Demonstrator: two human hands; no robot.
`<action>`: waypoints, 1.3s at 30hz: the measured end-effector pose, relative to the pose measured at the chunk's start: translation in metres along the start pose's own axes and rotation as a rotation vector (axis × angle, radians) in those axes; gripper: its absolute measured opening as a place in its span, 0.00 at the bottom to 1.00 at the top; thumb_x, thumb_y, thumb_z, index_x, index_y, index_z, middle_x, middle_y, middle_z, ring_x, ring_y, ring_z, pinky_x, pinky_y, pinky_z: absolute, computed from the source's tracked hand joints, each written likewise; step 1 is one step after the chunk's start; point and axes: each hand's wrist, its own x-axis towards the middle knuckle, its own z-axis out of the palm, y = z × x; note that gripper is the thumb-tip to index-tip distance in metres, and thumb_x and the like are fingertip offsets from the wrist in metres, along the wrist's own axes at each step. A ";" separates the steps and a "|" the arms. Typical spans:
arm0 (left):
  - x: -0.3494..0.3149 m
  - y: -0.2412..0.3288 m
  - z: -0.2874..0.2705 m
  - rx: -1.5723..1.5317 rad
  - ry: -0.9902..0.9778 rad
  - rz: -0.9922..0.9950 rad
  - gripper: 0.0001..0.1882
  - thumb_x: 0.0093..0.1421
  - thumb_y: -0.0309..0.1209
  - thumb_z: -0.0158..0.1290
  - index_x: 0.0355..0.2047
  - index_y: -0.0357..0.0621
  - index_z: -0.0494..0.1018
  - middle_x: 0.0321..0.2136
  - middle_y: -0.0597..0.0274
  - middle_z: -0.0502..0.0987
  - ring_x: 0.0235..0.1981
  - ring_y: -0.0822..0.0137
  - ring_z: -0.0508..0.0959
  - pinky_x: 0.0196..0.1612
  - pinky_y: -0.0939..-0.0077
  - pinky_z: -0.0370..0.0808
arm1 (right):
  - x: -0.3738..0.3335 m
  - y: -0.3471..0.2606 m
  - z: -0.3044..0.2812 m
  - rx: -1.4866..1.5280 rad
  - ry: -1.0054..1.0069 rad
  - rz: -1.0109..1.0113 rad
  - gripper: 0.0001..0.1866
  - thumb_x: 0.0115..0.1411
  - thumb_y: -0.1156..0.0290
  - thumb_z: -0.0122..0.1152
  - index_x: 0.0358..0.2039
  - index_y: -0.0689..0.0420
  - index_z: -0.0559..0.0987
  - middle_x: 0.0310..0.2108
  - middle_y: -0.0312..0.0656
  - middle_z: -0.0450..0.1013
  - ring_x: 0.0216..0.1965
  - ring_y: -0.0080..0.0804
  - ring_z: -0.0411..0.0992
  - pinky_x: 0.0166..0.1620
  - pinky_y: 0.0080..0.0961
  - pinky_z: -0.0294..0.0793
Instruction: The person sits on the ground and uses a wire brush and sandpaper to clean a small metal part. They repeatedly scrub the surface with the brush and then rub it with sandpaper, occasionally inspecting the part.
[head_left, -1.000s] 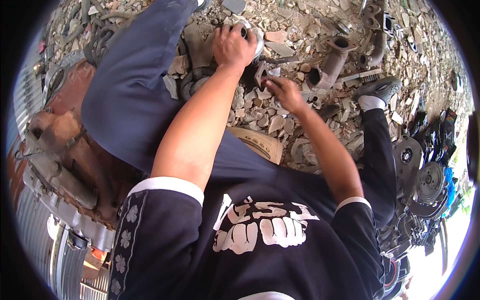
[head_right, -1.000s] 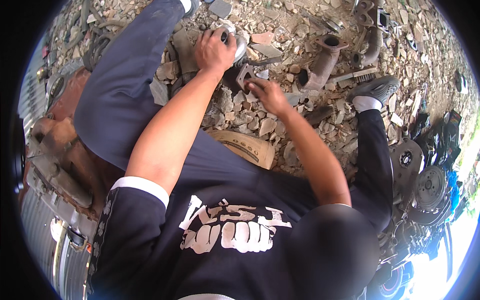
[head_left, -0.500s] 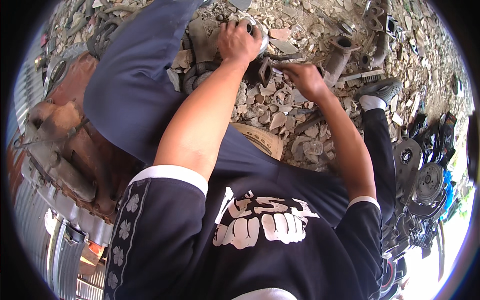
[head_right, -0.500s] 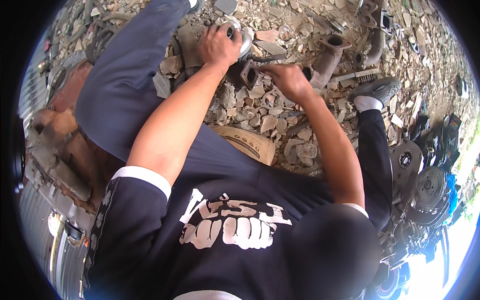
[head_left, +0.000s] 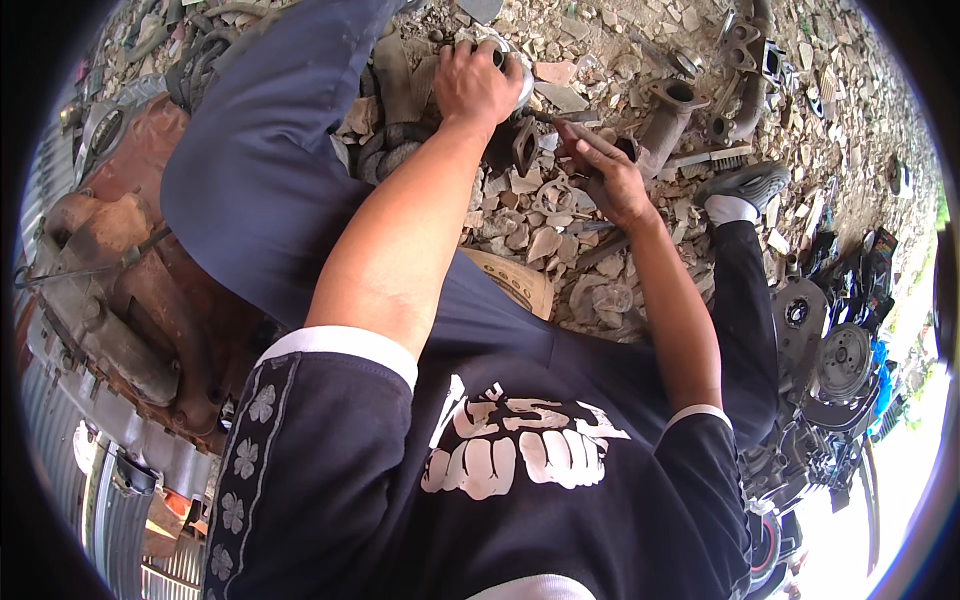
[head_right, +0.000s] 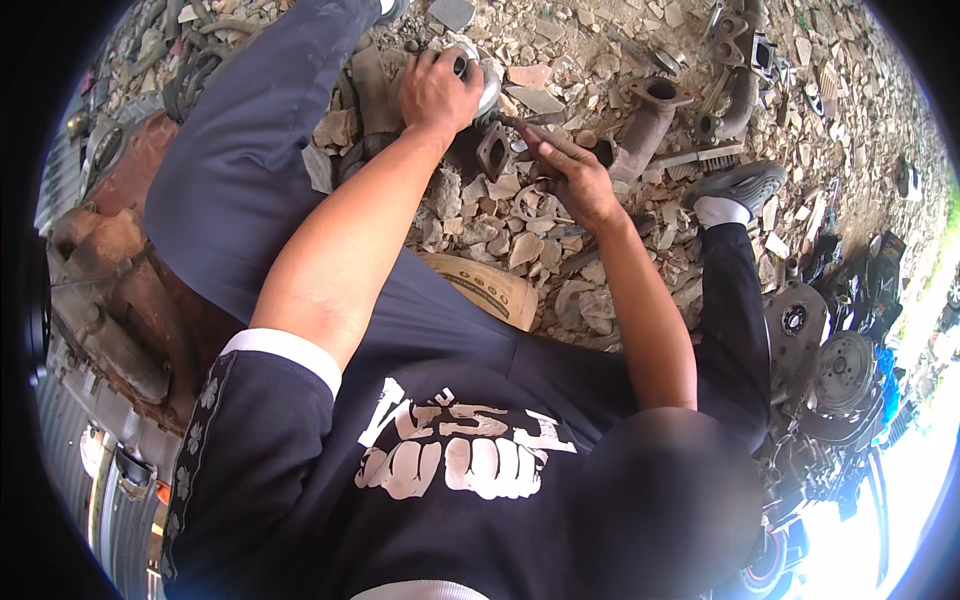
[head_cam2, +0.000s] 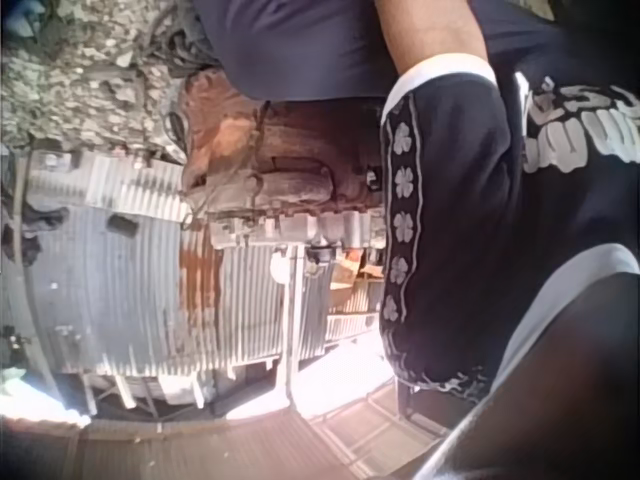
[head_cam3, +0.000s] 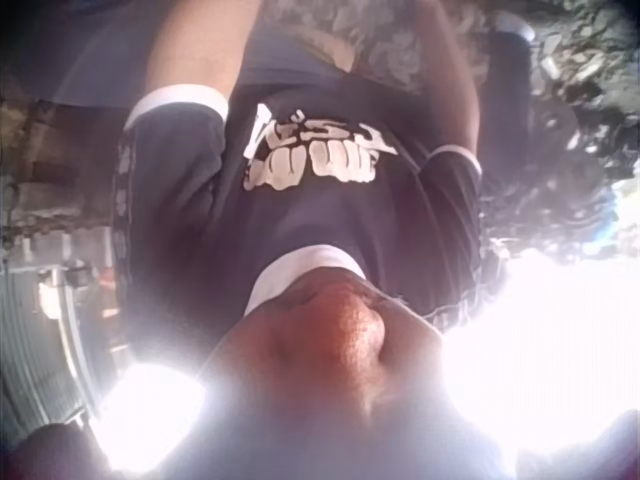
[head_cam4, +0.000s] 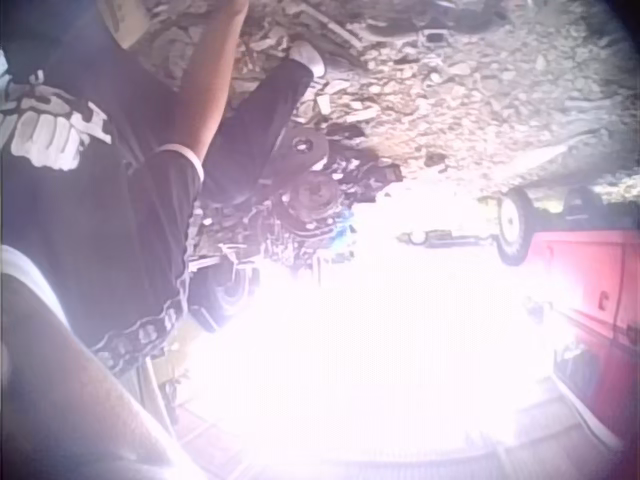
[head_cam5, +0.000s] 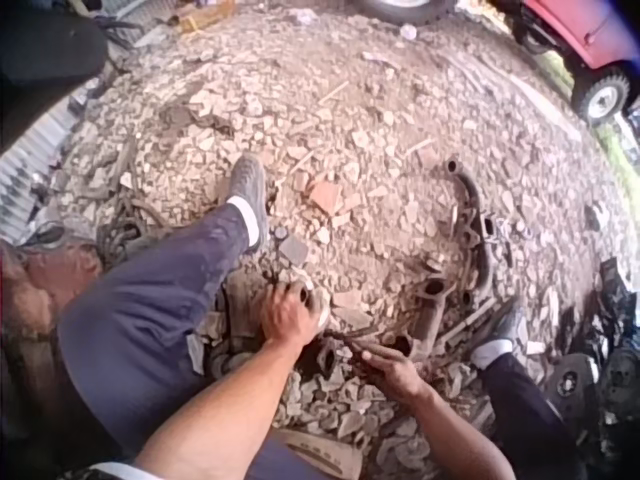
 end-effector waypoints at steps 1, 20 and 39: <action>0.000 0.000 0.002 0.007 0.012 0.004 0.23 0.61 0.49 0.53 0.47 0.48 0.82 0.52 0.48 0.78 0.59 0.45 0.73 0.62 0.51 0.72 | 0.003 0.003 -0.001 -0.105 0.034 -0.033 0.20 0.72 0.65 0.56 0.61 0.60 0.77 0.49 0.34 0.78 0.39 0.20 0.72 0.44 0.18 0.71; 0.001 0.000 0.003 -0.009 0.044 0.039 0.21 0.60 0.48 0.54 0.45 0.47 0.82 0.49 0.47 0.80 0.56 0.45 0.75 0.60 0.54 0.73 | 0.040 0.061 0.022 -1.208 0.604 -0.710 0.11 0.50 0.63 0.77 0.29 0.54 0.85 0.26 0.43 0.80 0.28 0.43 0.79 0.35 0.37 0.78; 0.001 0.001 0.008 -0.024 0.076 0.043 0.21 0.60 0.48 0.55 0.45 0.48 0.83 0.49 0.47 0.80 0.55 0.43 0.76 0.60 0.51 0.73 | 0.051 0.046 0.021 -1.223 0.439 -0.709 0.09 0.51 0.68 0.70 0.29 0.60 0.83 0.25 0.52 0.80 0.27 0.49 0.80 0.36 0.36 0.79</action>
